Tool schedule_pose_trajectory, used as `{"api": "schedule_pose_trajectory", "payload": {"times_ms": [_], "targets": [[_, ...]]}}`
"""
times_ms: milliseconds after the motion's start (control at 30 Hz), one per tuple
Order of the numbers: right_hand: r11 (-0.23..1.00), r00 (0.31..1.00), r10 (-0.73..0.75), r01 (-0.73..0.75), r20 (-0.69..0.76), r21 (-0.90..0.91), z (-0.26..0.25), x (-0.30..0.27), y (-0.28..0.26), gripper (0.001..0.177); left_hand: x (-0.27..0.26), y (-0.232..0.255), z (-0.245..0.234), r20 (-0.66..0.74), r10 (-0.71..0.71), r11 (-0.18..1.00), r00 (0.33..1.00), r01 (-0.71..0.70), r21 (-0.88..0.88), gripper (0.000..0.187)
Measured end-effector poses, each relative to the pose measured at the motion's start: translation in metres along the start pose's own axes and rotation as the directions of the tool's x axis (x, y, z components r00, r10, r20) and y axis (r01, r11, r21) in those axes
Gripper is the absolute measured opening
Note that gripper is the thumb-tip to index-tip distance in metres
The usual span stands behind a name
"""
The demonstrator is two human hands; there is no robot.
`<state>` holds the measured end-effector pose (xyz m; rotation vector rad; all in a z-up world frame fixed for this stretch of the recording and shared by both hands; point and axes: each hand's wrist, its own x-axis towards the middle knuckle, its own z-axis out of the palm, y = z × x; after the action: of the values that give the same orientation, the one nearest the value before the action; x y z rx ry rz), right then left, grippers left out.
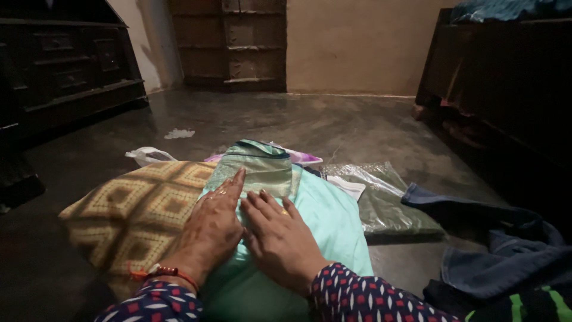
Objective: The person unfolds and handles several articles of clothing on the floor, including a light blue garment, a patterned fabric, and a green garment in a plastic bag.
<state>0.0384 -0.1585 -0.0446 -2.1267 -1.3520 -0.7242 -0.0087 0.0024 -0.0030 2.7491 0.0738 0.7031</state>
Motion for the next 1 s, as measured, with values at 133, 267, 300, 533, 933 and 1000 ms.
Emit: {"api": "schedule_pose_trajectory", "payload": {"times_ms": [133, 267, 300, 533, 933, 1000], "targets": [[0.995, 0.996, 0.085, -0.084, 0.018, -0.053, -0.003, -0.003, 0.003, 0.047, -0.002, 0.004, -0.003, 0.012, -0.081, 0.997, 0.997, 0.081, 0.017, 0.074], [0.966, 0.966, 0.256, -0.255, 0.025, -0.049, -0.010, -0.006, 0.011, 0.047, -0.003, 0.004, -0.005, -0.023, -0.070, 0.995, 0.997, 0.072, 0.066, 0.074], [0.941, 0.940, 0.336, -0.333, 0.058, -0.055, -0.012, -0.006, 0.013, 0.049, -0.003, 0.004, -0.006, -0.049, -0.053, 0.996, 0.997, 0.057, 0.072, 0.074], [0.906, 0.906, 0.423, -0.422, 0.034, -0.032, -0.022, -0.004, 0.012, 0.056, -0.006, 0.016, -0.019, 0.042, -0.168, 0.986, 0.985, 0.168, 0.018, 0.075], [0.993, 0.994, 0.105, -0.106, -0.022, -0.048, -0.031, 0.008, -0.017, 0.055, -0.010, 0.004, -0.015, -0.090, -0.066, 0.998, 0.994, 0.065, -0.007, 0.072], [0.993, 0.994, 0.111, -0.111, -0.005, -0.044, -0.032, 0.008, -0.017, 0.056, -0.009, 0.006, -0.017, -0.111, -0.039, 0.999, 0.993, 0.041, 0.014, 0.073]]}}
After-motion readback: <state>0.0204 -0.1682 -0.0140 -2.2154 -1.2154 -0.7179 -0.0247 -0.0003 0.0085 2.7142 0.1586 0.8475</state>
